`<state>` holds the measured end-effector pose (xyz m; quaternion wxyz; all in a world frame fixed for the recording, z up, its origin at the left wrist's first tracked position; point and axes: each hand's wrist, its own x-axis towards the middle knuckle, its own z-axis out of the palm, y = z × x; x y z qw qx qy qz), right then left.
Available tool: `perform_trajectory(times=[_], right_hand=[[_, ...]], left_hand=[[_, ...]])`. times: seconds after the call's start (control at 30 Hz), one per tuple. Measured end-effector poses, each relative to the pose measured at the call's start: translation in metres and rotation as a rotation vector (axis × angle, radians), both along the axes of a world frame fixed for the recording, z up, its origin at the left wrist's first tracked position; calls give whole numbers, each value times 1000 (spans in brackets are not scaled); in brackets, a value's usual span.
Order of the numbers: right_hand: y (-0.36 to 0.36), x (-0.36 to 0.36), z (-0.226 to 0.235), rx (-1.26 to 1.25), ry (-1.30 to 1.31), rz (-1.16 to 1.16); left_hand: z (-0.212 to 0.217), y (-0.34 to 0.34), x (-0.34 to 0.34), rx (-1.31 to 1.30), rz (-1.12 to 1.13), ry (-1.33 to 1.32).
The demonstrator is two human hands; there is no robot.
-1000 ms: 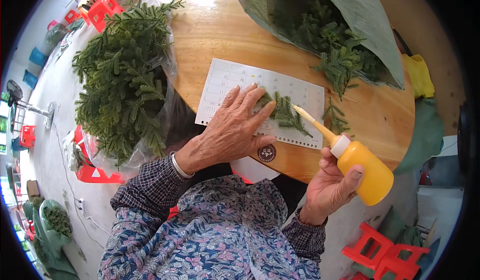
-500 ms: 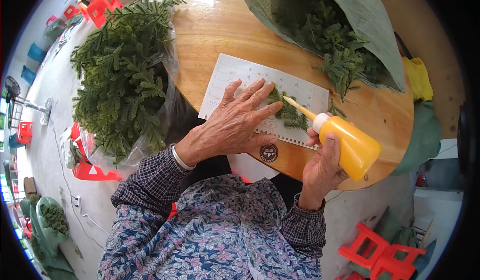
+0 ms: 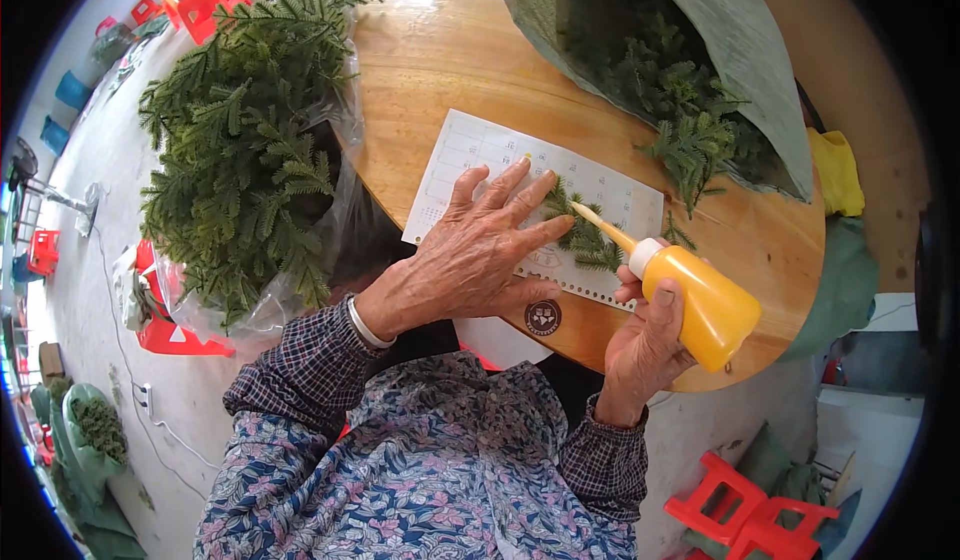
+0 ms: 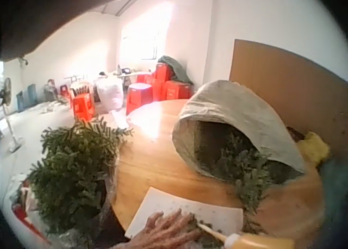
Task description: Apply adhesive to plant sprigs and place them on a paper template.
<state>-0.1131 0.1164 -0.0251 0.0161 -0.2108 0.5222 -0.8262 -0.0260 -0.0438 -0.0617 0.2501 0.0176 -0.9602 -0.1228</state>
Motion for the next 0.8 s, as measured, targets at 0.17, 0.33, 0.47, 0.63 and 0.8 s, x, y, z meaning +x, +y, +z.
perform_trajectory(times=[0.17,0.33,0.47,0.63,0.8], right_hand=[[2,-3,0,58,-34,20],[2,-1,-1,39,-12,-6],[3,-1,0,16,-6,-11],[11,-1,3,45,-55,3],[13,0,2,76,-62,-17]], left_hand=[[-1,0,-1,2,3,8],[0,0,-1,-2,1,10],[4,1,0,7,9,-24],[5,1,1,15,19,-63],[6,2,2,12,21,-65]])
